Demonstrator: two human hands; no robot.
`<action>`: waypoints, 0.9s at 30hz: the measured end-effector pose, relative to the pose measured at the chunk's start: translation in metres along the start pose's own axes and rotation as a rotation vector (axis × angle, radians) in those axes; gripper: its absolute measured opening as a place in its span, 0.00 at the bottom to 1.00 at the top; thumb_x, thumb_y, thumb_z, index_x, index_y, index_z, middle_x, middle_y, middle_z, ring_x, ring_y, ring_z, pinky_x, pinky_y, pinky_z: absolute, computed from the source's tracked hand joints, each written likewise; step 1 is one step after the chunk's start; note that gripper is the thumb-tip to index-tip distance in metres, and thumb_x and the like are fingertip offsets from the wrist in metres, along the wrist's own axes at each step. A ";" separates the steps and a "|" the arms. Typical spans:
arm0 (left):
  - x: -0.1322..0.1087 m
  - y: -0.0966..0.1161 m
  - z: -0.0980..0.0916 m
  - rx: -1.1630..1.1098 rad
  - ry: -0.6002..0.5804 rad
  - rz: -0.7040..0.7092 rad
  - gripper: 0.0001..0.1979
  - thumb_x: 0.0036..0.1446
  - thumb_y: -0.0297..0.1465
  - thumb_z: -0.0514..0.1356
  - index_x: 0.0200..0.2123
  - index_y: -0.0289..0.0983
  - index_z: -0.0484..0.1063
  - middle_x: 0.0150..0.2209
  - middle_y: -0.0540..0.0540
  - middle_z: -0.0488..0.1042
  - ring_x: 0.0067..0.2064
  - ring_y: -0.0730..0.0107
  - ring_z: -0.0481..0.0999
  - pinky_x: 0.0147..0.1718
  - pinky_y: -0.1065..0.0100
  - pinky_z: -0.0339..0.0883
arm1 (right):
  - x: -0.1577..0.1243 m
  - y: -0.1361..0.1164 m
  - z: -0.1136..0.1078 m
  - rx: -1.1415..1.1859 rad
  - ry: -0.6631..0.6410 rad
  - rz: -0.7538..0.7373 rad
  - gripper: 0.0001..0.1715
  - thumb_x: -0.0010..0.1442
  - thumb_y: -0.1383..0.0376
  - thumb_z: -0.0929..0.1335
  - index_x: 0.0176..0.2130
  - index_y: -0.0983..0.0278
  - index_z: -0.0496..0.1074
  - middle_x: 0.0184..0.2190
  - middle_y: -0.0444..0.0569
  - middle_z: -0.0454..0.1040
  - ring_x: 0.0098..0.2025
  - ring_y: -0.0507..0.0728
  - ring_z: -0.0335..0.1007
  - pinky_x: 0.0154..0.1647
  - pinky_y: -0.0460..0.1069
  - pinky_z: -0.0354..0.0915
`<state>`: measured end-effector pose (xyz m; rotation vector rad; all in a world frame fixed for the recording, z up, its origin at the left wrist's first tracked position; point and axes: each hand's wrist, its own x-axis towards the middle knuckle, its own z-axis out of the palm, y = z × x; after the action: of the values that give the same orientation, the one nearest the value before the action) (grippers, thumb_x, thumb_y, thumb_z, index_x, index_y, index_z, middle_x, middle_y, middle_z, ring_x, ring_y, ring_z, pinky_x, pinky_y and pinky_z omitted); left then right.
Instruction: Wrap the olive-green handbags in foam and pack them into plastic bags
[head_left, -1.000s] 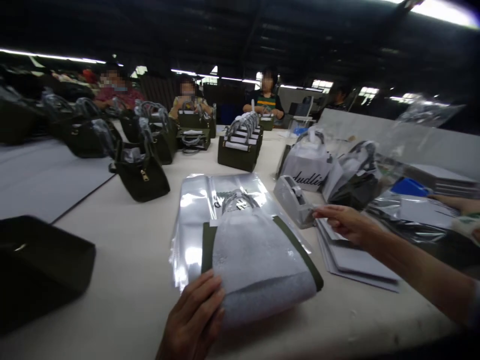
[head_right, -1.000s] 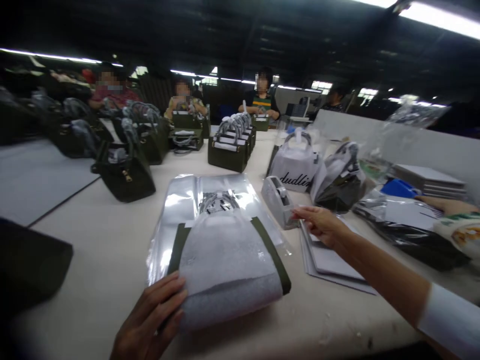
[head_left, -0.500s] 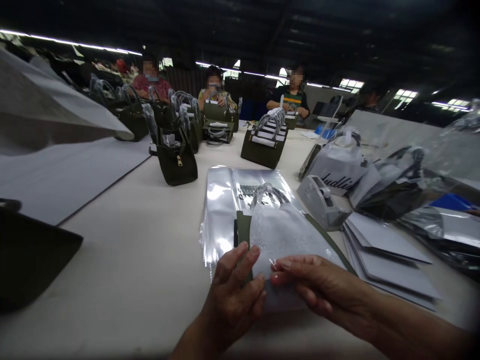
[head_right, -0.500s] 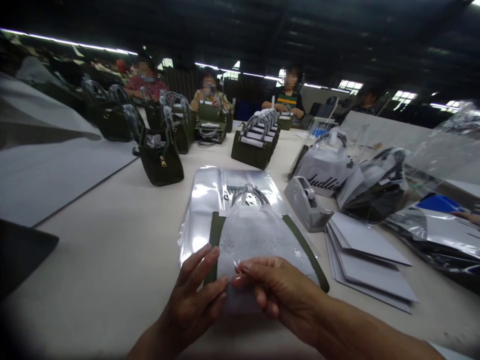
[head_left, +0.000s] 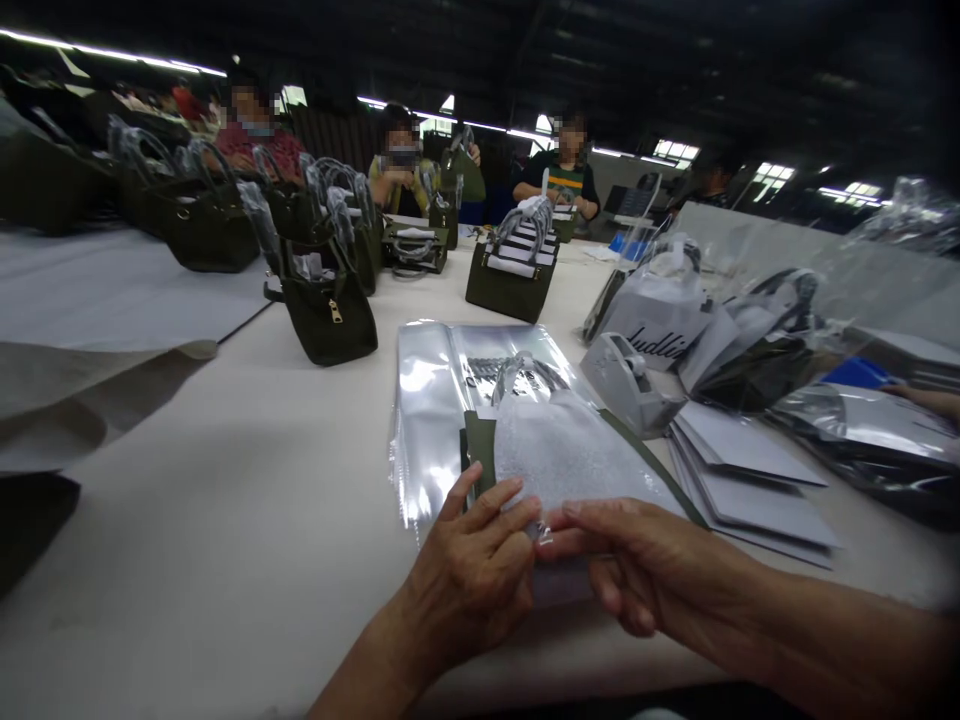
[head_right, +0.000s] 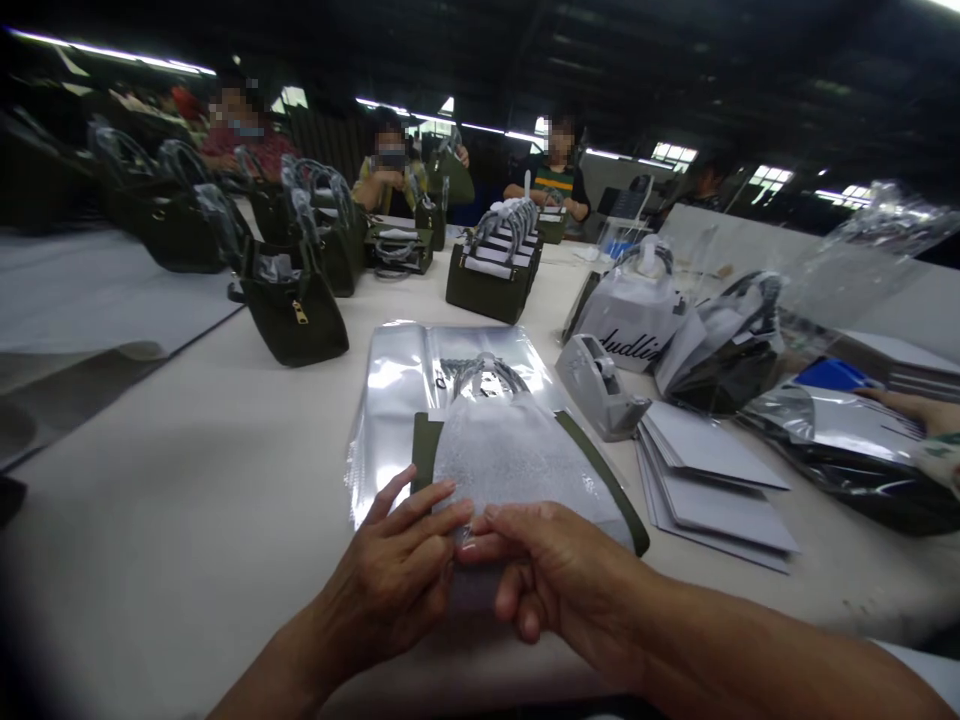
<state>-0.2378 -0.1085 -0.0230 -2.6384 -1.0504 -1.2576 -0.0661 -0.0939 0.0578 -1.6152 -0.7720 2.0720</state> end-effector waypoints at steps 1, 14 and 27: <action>0.000 0.000 0.000 -0.002 0.009 0.001 0.05 0.50 0.24 0.54 0.32 0.36 0.68 0.45 0.48 0.73 0.54 0.63 0.65 0.60 0.53 0.44 | -0.001 0.002 -0.001 0.018 -0.008 -0.005 0.14 0.57 0.60 0.64 0.40 0.68 0.66 0.38 0.54 0.74 0.15 0.45 0.62 0.10 0.39 0.56; -0.002 -0.005 -0.003 0.037 -0.110 -0.003 0.17 0.54 0.27 0.52 0.47 0.41 0.68 0.50 0.51 0.70 0.56 0.63 0.61 0.61 0.51 0.39 | -0.021 0.028 -0.012 0.397 -0.052 0.210 0.14 0.62 0.57 0.58 0.40 0.64 0.61 0.33 0.53 0.75 0.15 0.48 0.66 0.11 0.39 0.56; -0.005 0.007 -0.022 0.128 -0.467 0.099 0.32 0.46 0.24 0.58 0.54 0.53 0.59 0.64 0.42 0.43 0.62 0.40 0.43 0.51 0.37 0.51 | -0.038 0.043 -0.067 -0.296 -0.289 -0.156 0.19 0.54 0.50 0.65 0.35 0.64 0.66 0.27 0.51 0.73 0.13 0.43 0.57 0.11 0.37 0.45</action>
<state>-0.2509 -0.1234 -0.0095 -2.9054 -0.9847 -0.5423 0.0090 -0.1386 0.0469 -1.3541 -1.3139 2.1812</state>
